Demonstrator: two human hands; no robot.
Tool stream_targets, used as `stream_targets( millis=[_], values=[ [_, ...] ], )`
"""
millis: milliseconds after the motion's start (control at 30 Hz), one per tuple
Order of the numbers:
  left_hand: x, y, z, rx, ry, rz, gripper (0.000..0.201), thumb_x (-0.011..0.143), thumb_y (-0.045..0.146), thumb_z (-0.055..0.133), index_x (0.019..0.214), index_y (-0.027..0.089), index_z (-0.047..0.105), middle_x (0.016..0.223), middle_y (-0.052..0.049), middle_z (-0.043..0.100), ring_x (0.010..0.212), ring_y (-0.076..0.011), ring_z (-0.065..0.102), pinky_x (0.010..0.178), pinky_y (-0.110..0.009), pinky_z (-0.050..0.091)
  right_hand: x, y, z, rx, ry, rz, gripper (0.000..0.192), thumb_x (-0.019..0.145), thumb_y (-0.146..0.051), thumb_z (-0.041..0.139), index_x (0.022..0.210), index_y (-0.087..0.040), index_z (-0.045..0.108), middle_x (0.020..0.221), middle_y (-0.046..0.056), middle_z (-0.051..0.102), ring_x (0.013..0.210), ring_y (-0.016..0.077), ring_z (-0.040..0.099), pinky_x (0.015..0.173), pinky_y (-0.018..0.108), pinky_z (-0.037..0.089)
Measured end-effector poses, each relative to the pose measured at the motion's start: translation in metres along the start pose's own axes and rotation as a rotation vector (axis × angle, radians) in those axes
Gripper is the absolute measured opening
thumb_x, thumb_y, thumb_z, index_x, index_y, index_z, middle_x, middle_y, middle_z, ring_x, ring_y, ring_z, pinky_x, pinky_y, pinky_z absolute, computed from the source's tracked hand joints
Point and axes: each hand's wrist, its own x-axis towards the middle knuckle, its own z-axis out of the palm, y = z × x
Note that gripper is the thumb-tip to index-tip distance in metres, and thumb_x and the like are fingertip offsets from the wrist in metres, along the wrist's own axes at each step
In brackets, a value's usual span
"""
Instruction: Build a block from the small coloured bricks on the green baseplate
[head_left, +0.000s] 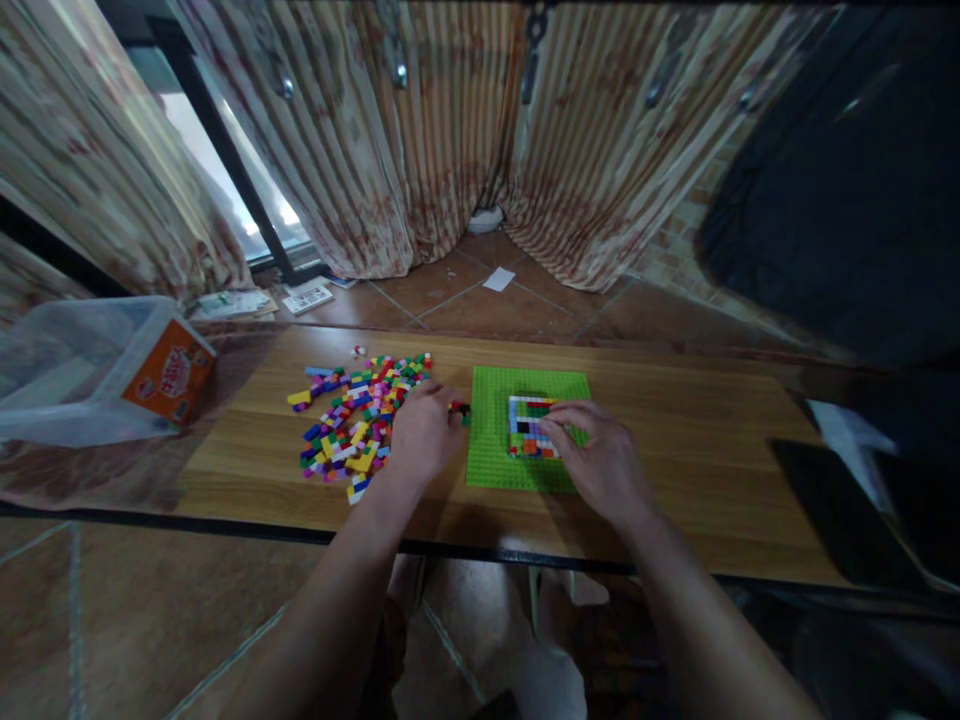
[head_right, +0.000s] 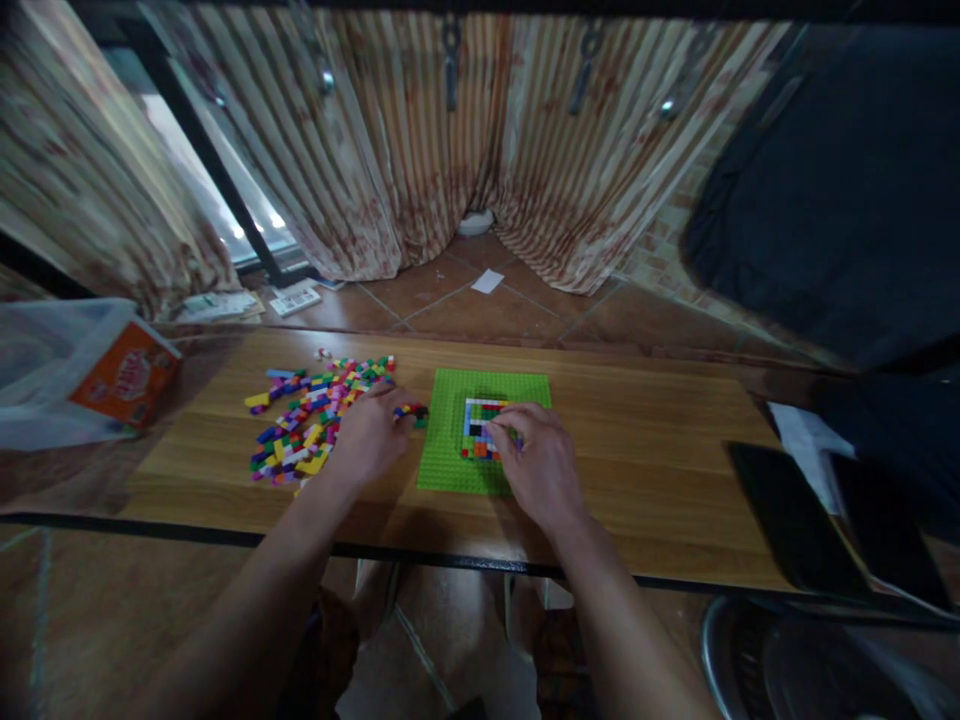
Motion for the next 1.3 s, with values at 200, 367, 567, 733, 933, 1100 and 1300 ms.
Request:
stream_targets(
  millis=[200,367,567,733,933,1100,1300],
  values=[
    [0.006,0.002,0.003,0.039,-0.027,0.054,0.027,0.082,0.011,0.051,0.092,0.021,0.074,0.099,-0.008,0.069,0.101,-0.0226,0.063,0.092,-0.031,0.051,-0.001,0.003,-0.003,0.001,0.006,0.001,0.019,0.09,-0.034,0.059,0.081,-0.022,0.071,0.092,0.007,0.072,0.089,0.0234,0.066,0.087,0.042,0.049],
    [0.003,-0.002,0.001,0.065,-0.073,-0.023,0.028,0.077,0.009,0.053,0.094,0.017,0.073,0.103,-0.01,0.069,0.098,-0.0232,0.066,0.089,-0.031,0.052,0.0,0.004,-0.004,0.001,0.01,-0.004,0.019,0.09,-0.034,0.059,0.081,-0.023,0.071,0.091,0.006,0.072,0.088,0.0233,0.066,0.084,0.04,0.05],
    [0.0,-0.002,0.002,0.129,-0.082,-0.045,0.027,0.078,0.012,0.053,0.095,0.017,0.073,0.104,-0.012,0.069,0.093,-0.0247,0.067,0.085,-0.033,0.053,0.001,0.003,-0.003,-0.014,-0.004,-0.014,0.02,0.092,-0.032,0.057,0.079,-0.023,0.07,0.088,0.006,0.073,0.087,0.0231,0.066,0.082,0.039,0.049],
    [-0.002,0.001,0.001,0.159,-0.095,-0.04,0.026,0.081,0.014,0.05,0.092,0.017,0.073,0.101,-0.012,0.068,0.094,-0.0253,0.067,0.084,-0.032,0.053,0.001,0.002,-0.003,-0.023,-0.024,-0.003,0.021,0.092,-0.032,0.056,0.079,-0.022,0.07,0.088,0.006,0.073,0.086,0.0232,0.066,0.082,0.039,0.049],
    [-0.001,-0.001,0.001,0.166,-0.091,0.003,0.024,0.085,0.013,0.047,0.089,0.015,0.07,0.099,-0.013,0.067,0.098,-0.0252,0.065,0.089,-0.033,0.051,0.003,0.002,-0.004,-0.025,0.006,0.017,0.021,0.091,-0.032,0.056,0.078,-0.023,0.07,0.087,0.005,0.073,0.086,0.0228,0.067,0.082,0.038,0.049],
    [-0.004,0.001,-0.001,-0.15,-0.13,0.058,0.024,0.089,0.017,0.043,0.096,0.015,0.066,0.095,-0.01,0.069,0.09,-0.0226,0.065,0.082,-0.033,0.05,0.004,0.003,-0.007,-0.019,0.038,0.025,0.021,0.091,-0.03,0.055,0.078,-0.024,0.07,0.085,0.004,0.073,0.084,0.0216,0.067,0.081,0.037,0.049],
    [-0.014,0.017,0.005,-0.591,-0.309,0.092,0.02,0.087,0.022,0.049,0.091,0.016,0.067,0.076,-0.001,0.067,0.068,-0.0137,0.059,0.063,-0.024,0.045,0.005,0.003,-0.008,-0.01,0.053,0.024,0.02,0.091,-0.029,0.056,0.078,-0.023,0.07,0.084,0.005,0.073,0.083,0.0212,0.067,0.079,0.036,0.049]
  ],
)
